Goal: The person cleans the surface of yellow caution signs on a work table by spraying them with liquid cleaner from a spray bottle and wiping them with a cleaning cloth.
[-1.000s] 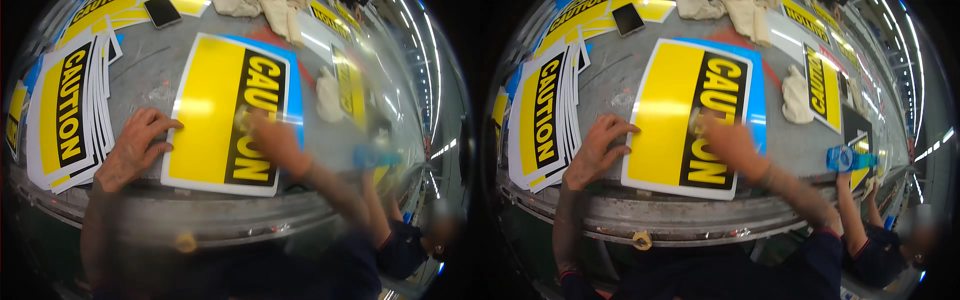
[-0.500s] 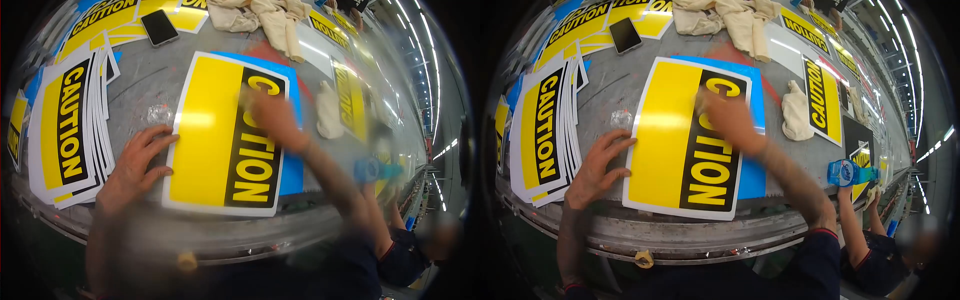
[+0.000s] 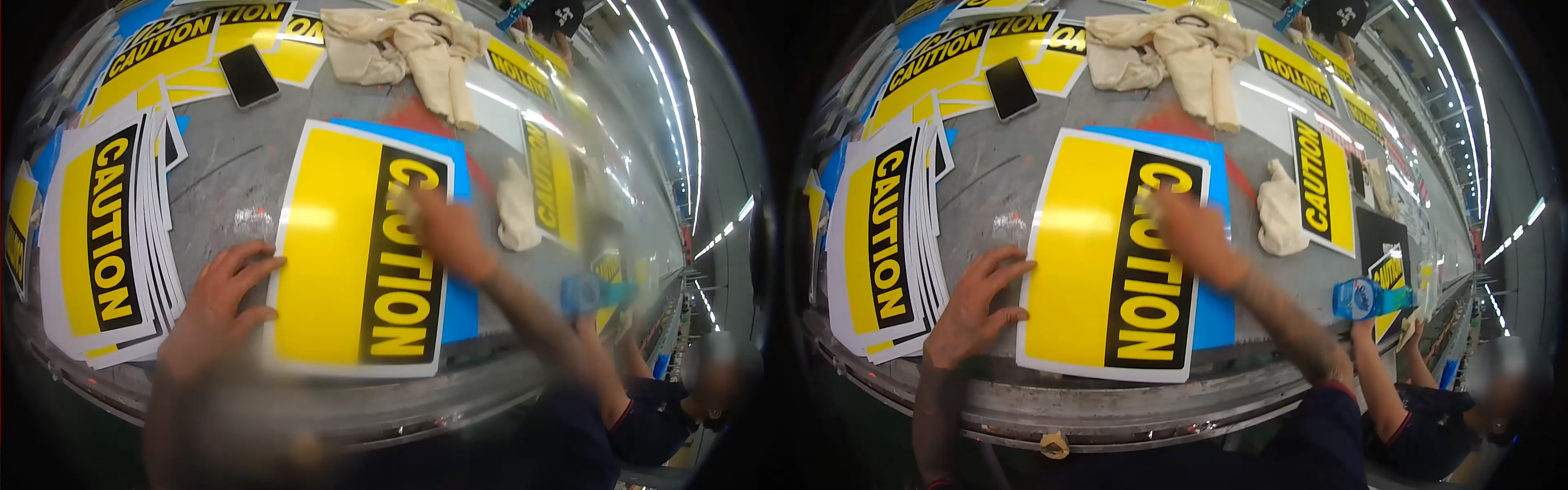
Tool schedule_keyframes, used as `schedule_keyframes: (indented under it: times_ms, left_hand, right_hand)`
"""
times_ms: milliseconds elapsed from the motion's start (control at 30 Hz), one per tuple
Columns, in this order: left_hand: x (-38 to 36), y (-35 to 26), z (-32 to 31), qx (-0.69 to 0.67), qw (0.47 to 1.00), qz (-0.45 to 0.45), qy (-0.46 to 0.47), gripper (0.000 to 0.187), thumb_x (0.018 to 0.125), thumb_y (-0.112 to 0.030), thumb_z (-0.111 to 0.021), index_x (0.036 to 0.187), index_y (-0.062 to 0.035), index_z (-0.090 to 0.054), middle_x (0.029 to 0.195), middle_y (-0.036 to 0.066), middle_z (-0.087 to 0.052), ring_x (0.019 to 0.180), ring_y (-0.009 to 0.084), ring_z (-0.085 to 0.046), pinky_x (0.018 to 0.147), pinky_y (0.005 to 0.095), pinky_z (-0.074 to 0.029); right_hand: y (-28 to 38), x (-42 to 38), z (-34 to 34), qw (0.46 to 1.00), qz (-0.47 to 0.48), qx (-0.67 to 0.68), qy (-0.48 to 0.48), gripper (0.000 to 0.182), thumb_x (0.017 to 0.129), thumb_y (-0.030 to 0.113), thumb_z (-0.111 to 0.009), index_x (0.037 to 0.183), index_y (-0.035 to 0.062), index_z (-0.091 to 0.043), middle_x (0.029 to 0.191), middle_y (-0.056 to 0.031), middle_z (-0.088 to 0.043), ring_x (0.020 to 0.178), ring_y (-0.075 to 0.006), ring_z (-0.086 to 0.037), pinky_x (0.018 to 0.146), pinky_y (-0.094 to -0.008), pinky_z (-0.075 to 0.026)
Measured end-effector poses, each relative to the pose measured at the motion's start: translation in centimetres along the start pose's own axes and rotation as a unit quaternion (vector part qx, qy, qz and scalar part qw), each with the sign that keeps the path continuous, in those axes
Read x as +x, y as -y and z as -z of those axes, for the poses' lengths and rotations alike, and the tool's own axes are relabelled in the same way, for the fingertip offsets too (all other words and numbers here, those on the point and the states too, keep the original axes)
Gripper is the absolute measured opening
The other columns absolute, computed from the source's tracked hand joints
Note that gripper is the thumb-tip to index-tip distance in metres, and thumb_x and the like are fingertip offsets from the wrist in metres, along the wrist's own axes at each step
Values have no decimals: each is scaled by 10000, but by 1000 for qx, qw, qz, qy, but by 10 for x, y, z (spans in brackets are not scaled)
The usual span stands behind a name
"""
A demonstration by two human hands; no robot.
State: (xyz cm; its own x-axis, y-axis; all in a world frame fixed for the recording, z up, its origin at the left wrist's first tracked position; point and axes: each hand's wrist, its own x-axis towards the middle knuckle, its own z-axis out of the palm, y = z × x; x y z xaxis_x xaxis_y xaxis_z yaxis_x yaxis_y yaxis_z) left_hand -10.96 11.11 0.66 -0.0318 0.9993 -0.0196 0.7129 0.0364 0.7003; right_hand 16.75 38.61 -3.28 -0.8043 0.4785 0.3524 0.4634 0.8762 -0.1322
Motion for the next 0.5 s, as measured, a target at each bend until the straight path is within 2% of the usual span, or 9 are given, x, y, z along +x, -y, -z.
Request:
schedule_keyframes:
  times_ms: [67,133,167,233,300,333,400,433,500]
  left_hand:
    - [1,0,1,-9,1000,14,7,731,791,-55,-896,1480,-76,-654,1571,164,-559,1481,407,-521,1253,494,-426]
    - [1,3,-2,-26,999,24,23,725,785,-53,-902,1468,-85,-664,1571,159,-560,1481,406,-518,1256,492,-421]
    - [3,2,-3,-17,1000,17,19,724,782,-52,-904,1465,-88,-668,1572,155,-559,1478,404,-519,1255,491,-426]
    - [-1,0,-3,-1,1000,12,10,721,777,-50,-909,1458,-96,-676,1575,147,-557,1472,402,-522,1253,489,-434]
    - [-1,2,-3,9,1000,4,6,710,783,-54,-913,1454,-97,-686,1579,138,-556,1464,387,-531,1247,482,-455]
    - [-2,1,-3,6,1000,10,9,706,785,-58,-914,1453,-100,-689,1578,138,-556,1463,384,-532,1245,481,-460]
    - [0,0,-2,-1,1000,19,20,693,795,-70,-916,1451,-117,-700,1580,135,-558,1473,377,-526,1246,481,-466]
    - [0,0,-2,-2,1000,21,18,692,795,-72,-916,1451,-122,-702,1582,132,-558,1476,377,-524,1246,482,-467]
    - [-2,0,-4,-7,1000,27,13,690,795,-76,-917,1450,-131,-706,1587,126,-557,1482,376,-520,1247,484,-469]
  right_hand:
    - [15,-19,-16,998,65,-13,8,208,1045,271,-717,1187,126,-675,855,-177,-761,728,-389,-771,639,-528,-605]
    - [8,-13,-2,989,-62,-25,131,226,1064,256,-684,1250,129,-669,936,-177,-785,739,-372,-783,634,-548,-604]
    - [-18,17,10,981,-163,-15,99,208,1070,268,-675,1228,135,-653,918,-191,-774,754,-408,-777,652,-564,-598]
    - [-50,36,11,992,-119,-9,-45,186,1087,282,-678,1178,124,-642,796,-215,-710,750,-450,-743,614,-559,-566]
    - [0,11,11,979,-194,-7,60,167,1048,236,-690,1160,126,-634,946,-216,-766,786,-478,-753,694,-580,-596]
    - [15,-7,3,997,-22,15,-77,198,1023,235,-716,1156,113,-636,985,-216,-770,842,-471,-760,704,-586,-596]
    - [-2,6,6,996,-75,-9,-36,221,1006,237,-731,1156,102,-639,994,-206,-775,925,-456,-766,711,-586,-589]
    - [-28,19,4,981,-189,-8,35,217,1007,235,-729,1146,97,-637,984,-204,-774,933,-455,-765,712,-582,-588]
    - [-58,51,-6,988,-151,-7,-36,177,1037,233,-684,1122,93,-618,963,-205,-770,834,-452,-751,697,-584,-580]
